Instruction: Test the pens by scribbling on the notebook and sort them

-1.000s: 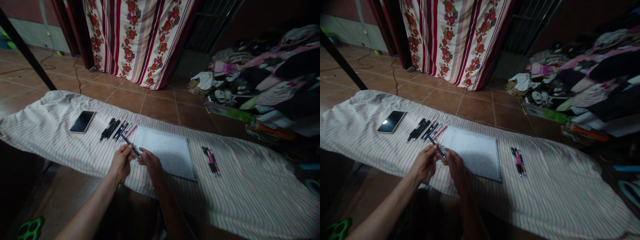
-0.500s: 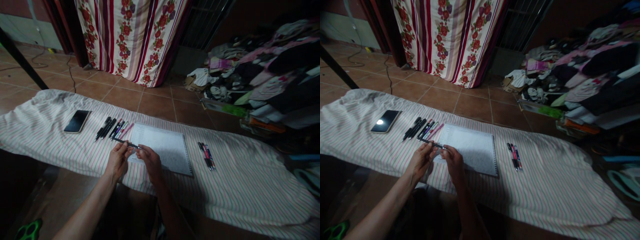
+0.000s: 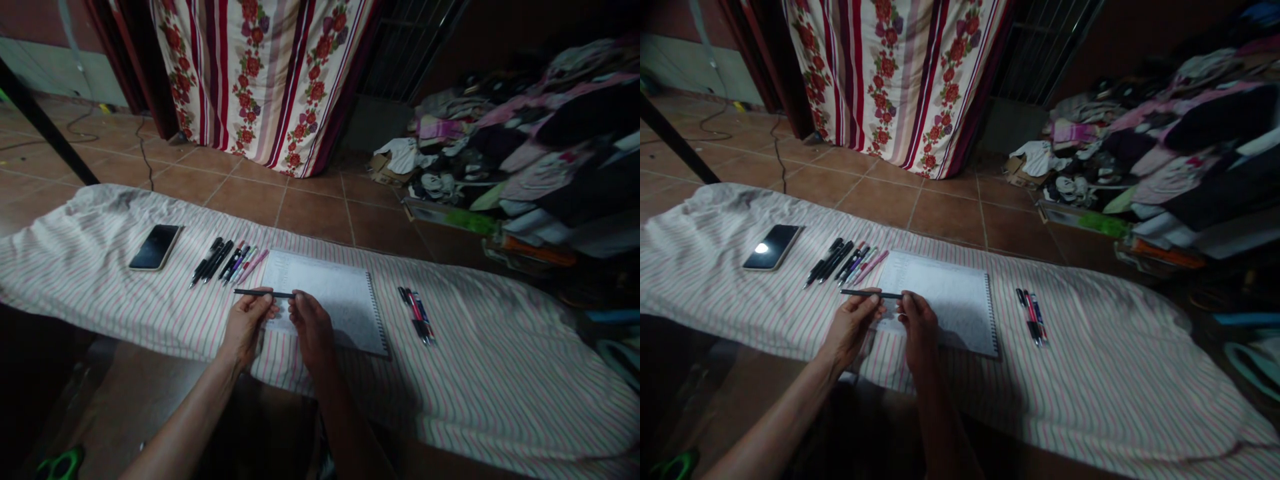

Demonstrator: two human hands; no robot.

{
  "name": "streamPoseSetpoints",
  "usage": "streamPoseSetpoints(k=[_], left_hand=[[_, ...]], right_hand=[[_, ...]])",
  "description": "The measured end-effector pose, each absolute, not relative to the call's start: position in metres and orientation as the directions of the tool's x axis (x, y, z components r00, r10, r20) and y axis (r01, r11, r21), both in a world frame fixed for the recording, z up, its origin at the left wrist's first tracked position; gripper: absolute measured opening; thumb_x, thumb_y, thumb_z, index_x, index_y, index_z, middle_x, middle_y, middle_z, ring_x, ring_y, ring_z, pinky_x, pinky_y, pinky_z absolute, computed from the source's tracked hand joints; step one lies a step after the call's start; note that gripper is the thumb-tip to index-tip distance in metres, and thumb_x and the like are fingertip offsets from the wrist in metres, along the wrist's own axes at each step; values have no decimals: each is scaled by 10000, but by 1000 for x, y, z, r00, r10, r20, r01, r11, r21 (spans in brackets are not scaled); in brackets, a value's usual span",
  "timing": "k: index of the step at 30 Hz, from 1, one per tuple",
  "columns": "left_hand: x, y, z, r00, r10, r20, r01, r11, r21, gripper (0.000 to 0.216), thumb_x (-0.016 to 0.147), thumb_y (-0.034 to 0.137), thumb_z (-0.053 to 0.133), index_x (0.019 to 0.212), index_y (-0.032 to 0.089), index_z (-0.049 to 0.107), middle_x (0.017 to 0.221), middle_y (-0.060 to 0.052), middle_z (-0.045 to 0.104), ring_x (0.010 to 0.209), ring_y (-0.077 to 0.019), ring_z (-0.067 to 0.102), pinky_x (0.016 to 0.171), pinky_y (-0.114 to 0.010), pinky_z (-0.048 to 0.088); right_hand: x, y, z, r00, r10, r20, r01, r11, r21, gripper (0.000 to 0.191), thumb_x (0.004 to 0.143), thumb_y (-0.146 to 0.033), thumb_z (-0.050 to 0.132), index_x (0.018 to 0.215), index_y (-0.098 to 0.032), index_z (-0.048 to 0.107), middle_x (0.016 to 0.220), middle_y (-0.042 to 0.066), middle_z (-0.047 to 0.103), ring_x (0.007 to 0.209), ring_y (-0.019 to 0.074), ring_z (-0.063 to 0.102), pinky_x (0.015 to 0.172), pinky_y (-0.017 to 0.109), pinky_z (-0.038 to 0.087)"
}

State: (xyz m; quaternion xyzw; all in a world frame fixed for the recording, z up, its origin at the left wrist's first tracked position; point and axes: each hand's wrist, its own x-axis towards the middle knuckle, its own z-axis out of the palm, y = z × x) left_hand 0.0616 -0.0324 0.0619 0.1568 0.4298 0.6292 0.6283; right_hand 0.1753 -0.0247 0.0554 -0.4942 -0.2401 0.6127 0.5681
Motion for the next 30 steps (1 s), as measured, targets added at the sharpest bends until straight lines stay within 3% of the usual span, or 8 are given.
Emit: streamPoseSetpoints(k=[6, 13, 20, 25, 30], left_hand=[[66, -33, 61, -124, 935, -332, -647, 178, 742, 322, 555, 199, 777, 829, 90, 647, 587, -38, 669, 531, -88, 602, 560, -175, 471], [77, -30, 60, -120, 920, -373, -666, 204, 717, 257, 600, 151, 749, 823, 79, 643, 648, -63, 685, 596, -127, 650, 543, -178, 506], [88, -30, 60, -119, 913, -390, -713, 194, 673, 185, 645, 77, 700, 817, 62, 633, 723, -101, 705, 722, -187, 686, 747, -277, 547], [94, -31, 57, -125, 932, -340, -680, 168, 713, 216, 631, 120, 721, 821, 63, 635, 729, -102, 711, 732, -191, 687, 756, -276, 546], [103, -32, 57, -172, 941, -291, -615, 128, 778, 239, 635, 160, 726, 839, 71, 638, 756, -100, 714, 760, -199, 686, 738, -269, 548]], right_hand=[[177, -24, 56, 123, 910, -395, -541, -272, -796, 296, 583, -381, 745, 806, -200, 672, 661, -25, 613, 603, 78, 532, 553, 185, 414], [187, -23, 58, 207, 890, -407, -476, -272, -836, 288, 588, -349, 730, 845, -223, 696, 752, 1, 624, 671, 106, 542, 557, 193, 425], [197, -20, 55, 167, 885, -434, -588, -264, -764, 305, 578, -358, 748, 823, -190, 676, 729, -7, 621, 624, 78, 543, 543, 175, 436], [202, -19, 53, 161, 865, -476, -595, -300, -746, 286, 536, -333, 777, 717, -166, 633, 663, -14, 619, 552, 68, 523, 494, 175, 417], [205, -18, 52, 191, 882, -431, -561, -262, -785, 269, 593, -391, 735, 703, -178, 614, 661, -25, 610, 536, 60, 498, 508, 181, 406]])
